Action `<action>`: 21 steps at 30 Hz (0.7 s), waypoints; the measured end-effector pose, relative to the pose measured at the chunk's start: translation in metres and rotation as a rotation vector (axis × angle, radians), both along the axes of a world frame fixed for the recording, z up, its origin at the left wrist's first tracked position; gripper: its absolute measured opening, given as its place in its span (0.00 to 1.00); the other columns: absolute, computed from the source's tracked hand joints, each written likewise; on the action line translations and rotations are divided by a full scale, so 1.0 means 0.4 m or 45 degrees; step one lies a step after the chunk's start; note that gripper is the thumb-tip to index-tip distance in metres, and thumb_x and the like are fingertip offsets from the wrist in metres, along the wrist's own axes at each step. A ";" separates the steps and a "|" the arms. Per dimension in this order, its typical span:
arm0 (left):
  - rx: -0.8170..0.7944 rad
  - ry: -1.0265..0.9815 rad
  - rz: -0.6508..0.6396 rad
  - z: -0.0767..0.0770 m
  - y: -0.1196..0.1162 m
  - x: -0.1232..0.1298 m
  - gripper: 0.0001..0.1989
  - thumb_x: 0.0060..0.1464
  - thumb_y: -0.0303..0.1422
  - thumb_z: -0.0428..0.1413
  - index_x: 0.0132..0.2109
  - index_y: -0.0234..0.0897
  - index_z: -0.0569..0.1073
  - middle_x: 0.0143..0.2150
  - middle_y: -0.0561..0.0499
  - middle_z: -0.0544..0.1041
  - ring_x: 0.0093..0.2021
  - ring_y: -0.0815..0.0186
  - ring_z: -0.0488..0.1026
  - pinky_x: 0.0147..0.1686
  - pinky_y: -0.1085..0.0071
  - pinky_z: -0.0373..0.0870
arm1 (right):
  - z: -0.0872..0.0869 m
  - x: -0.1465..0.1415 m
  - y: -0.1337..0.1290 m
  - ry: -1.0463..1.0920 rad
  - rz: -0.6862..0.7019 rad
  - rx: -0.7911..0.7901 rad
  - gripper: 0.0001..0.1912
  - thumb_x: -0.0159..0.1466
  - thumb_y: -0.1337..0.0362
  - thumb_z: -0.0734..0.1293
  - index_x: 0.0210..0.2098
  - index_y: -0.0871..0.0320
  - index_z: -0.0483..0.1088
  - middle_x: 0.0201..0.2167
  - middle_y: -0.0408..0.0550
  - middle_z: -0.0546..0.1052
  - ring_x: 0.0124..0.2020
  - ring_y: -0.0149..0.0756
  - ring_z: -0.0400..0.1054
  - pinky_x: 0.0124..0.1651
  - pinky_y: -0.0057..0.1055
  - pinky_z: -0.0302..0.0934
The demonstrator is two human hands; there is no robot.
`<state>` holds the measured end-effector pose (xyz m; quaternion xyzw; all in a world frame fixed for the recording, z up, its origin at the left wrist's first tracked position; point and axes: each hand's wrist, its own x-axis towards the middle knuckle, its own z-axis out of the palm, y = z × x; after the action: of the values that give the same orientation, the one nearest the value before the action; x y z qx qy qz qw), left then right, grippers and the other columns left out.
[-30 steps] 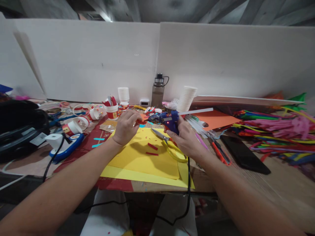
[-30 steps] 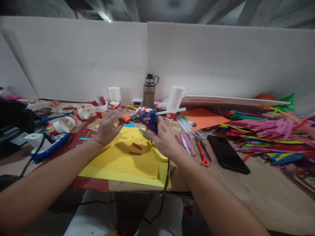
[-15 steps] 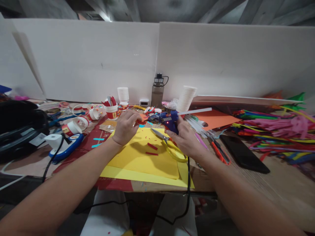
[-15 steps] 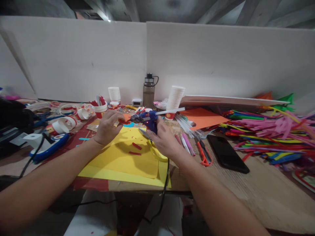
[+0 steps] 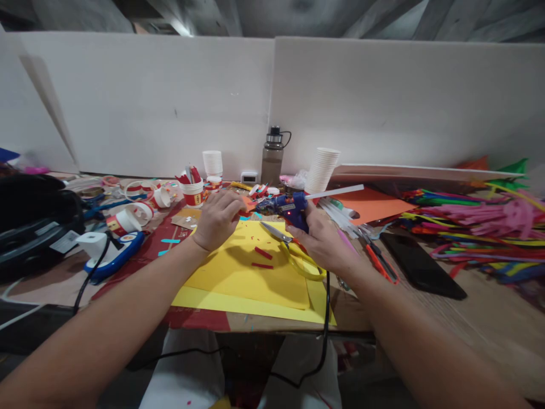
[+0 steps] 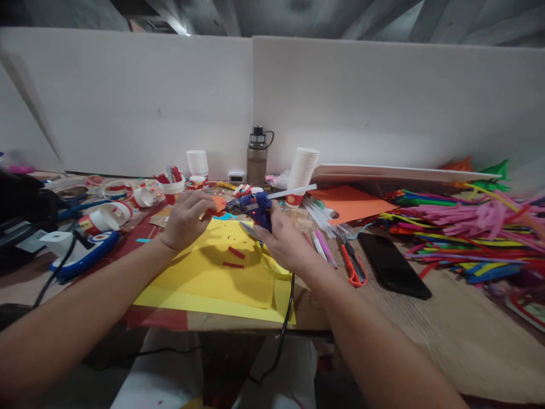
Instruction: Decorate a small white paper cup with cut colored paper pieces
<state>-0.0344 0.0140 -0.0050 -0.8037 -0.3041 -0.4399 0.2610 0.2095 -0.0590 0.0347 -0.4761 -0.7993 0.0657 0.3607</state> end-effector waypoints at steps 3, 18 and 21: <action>0.104 0.093 0.010 0.007 -0.005 -0.002 0.10 0.52 0.20 0.54 0.36 0.40 0.71 0.37 0.50 0.78 0.42 0.61 0.71 0.42 0.64 0.63 | 0.003 0.003 0.000 -0.001 -0.008 -0.050 0.17 0.62 0.64 0.63 0.51 0.61 0.62 0.43 0.55 0.75 0.40 0.42 0.69 0.43 0.37 0.64; -0.024 -0.022 -0.046 -0.004 -0.002 0.005 0.11 0.49 0.19 0.54 0.35 0.40 0.70 0.37 0.50 0.77 0.42 0.61 0.72 0.43 0.64 0.65 | 0.007 0.040 0.012 -0.098 0.048 -0.214 0.22 0.63 0.60 0.63 0.56 0.59 0.61 0.43 0.54 0.75 0.40 0.42 0.68 0.42 0.36 0.63; -0.196 -0.266 -0.066 -0.007 0.009 0.006 0.13 0.45 0.17 0.54 0.35 0.39 0.70 0.36 0.51 0.75 0.42 0.61 0.72 0.45 0.64 0.68 | -0.001 0.048 0.026 0.002 -0.020 -0.149 0.23 0.62 0.60 0.64 0.55 0.58 0.62 0.44 0.53 0.75 0.41 0.41 0.68 0.43 0.36 0.62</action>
<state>-0.0322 0.0175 -0.0078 -0.7787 -0.3418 -0.5031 0.1539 0.2287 -0.0485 0.0342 -0.5024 -0.7901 0.1101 0.3334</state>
